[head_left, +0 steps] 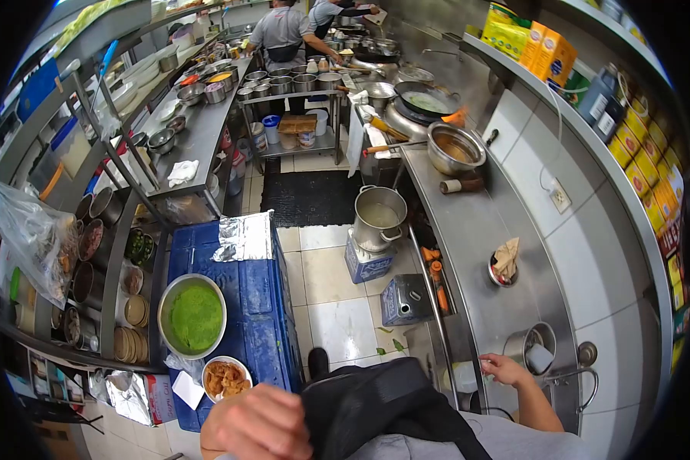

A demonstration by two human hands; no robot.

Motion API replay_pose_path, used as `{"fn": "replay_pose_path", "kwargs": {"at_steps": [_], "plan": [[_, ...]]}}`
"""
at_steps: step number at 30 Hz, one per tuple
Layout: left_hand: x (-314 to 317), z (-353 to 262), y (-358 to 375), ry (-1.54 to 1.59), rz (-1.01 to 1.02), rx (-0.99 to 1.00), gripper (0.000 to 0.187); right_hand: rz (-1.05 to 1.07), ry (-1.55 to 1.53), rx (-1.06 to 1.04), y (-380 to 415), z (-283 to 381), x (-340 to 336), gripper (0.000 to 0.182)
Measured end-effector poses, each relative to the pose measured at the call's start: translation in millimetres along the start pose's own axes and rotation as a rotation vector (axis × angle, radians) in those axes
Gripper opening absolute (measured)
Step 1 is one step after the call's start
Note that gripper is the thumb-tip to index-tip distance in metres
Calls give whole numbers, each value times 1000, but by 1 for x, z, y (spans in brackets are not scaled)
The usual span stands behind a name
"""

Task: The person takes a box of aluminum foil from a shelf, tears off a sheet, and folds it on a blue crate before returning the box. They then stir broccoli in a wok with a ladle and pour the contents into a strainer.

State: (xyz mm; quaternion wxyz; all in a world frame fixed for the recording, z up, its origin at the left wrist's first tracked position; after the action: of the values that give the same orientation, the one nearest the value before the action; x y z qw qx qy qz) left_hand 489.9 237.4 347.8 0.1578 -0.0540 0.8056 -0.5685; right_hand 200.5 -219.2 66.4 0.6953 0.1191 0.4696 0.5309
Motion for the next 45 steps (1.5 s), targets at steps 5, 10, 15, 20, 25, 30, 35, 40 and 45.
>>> {"fn": "replay_pose_path", "kwargs": {"at_steps": [5,10,15,20,25,30,35,40,45], "plan": [[-53,-14,-4,-51,156,-62,34,56,-15,53,-93,31,5,51],[-136,6,29,-34,-24,-246,24,29,-61,180,-185,29,34,53],[-251,50,106,-180,-539,-491,21,-13,-241,256,-243,39,63,50],[-311,159,124,-429,-400,-996,22,-129,-300,226,-267,56,63,43],[-365,268,158,-542,-62,-1350,29,-22,-338,341,-314,45,44,41],[-420,366,249,-639,-94,-1570,29,99,-217,160,-411,145,-49,52],[-441,431,383,-540,9,-1709,28,65,-111,-322,-507,363,-127,44],[-467,484,400,-488,56,-1805,26,73,-59,-591,-604,544,-117,45],[-529,529,427,-413,-107,-1727,26,195,-156,-661,-657,621,-59,42]]}}
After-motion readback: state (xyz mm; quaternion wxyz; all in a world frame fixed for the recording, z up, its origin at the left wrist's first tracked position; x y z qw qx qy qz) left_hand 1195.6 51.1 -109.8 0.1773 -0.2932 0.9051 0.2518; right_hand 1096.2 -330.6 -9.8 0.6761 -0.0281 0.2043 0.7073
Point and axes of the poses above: each hand's wrist, its own y-axis away from the middle knuckle, its own x-axis out of the palm, z = x × y, the point moved 5 cm from there along -y, towards the middle knuckle, and after that the axes turned 7 degrees about -z, right-handed, at the moved point
